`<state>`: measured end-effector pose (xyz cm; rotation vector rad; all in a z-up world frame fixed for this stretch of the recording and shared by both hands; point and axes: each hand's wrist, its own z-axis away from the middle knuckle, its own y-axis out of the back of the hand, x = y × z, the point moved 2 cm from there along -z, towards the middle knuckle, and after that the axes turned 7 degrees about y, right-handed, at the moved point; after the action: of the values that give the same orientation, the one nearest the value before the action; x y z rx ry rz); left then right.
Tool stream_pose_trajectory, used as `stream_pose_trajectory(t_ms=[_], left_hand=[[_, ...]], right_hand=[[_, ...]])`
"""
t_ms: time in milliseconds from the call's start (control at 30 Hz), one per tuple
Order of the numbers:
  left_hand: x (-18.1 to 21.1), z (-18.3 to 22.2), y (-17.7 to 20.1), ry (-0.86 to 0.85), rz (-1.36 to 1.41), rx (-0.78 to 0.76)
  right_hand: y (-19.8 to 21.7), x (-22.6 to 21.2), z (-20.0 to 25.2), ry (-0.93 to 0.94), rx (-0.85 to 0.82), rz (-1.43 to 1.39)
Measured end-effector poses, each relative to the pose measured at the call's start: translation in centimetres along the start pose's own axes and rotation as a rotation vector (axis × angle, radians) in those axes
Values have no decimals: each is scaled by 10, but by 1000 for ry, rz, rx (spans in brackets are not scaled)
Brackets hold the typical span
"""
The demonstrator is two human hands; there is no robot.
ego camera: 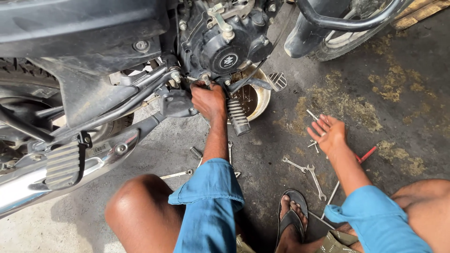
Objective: Repairing and maintenance of a motorcycle engine and components.
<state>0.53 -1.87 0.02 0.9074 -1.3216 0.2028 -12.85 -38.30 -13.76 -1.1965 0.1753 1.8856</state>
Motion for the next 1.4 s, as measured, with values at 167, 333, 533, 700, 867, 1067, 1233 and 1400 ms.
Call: stream_pose_trajectory(t_ms=[167, 333, 533, 700, 867, 1067, 1233, 1400], left_hand=[[-3, 4, 0, 44, 23, 22], [2, 5, 8, 86, -70, 12], [4, 6, 10, 17, -90, -49], [-2, 3, -1, 64, -9, 9], [1, 7, 2, 13, -49, 61], [3, 9, 5, 75, -137, -11], [4, 11, 7, 47, -1, 62], [-7, 3, -3, 16, -41, 51]], right_hand=[[-55, -75, 94, 142, -224, 31], [-63, -92, 160, 239, -403, 139], [-30, -41, 156, 182, -399, 275], [-22, -22, 141, 112, -360, 190], [-22, -21, 136, 108, -378, 143], [-24, -20, 138, 104, -372, 117], [-19, -17, 133, 125, -416, 81], [-18, -13, 127, 112, -358, 78]])
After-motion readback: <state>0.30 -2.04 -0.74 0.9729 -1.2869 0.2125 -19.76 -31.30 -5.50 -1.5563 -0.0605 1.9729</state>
